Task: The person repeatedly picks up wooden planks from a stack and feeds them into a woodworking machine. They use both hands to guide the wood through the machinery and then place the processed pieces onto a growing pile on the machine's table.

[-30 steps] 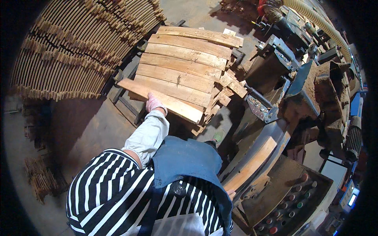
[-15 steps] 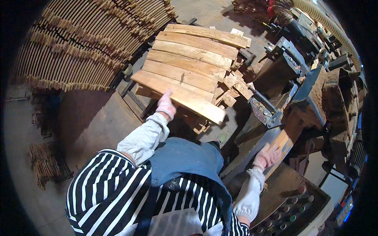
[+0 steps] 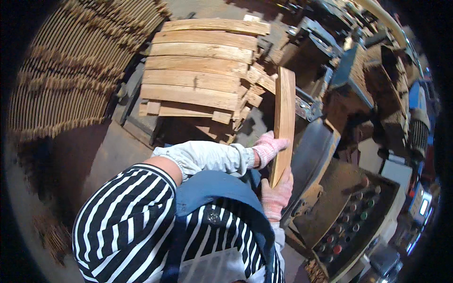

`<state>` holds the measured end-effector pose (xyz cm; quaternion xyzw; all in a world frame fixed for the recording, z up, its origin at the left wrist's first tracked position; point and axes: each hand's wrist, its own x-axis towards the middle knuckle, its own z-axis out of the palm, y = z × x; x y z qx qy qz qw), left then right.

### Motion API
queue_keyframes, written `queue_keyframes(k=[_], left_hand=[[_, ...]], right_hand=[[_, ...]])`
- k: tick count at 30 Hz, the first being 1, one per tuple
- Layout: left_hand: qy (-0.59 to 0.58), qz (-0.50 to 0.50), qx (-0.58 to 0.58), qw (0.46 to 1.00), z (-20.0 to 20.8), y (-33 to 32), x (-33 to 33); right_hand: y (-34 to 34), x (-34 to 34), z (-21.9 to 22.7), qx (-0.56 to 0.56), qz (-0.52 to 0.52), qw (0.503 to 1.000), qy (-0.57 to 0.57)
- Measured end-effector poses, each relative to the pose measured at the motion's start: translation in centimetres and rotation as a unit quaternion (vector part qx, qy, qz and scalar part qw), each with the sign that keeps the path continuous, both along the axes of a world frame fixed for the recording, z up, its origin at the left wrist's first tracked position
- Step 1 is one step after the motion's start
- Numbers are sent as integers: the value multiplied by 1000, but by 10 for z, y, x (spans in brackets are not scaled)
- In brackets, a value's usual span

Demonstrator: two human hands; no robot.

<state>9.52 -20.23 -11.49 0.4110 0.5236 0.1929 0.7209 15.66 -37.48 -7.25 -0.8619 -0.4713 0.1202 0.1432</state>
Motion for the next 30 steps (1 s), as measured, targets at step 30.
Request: queue_keyframes(k=[30], left_hand=[[-68,560,-80,822,-181,229,-296]], right_hand=[[60,154,-103,176,-192,954,-149]])
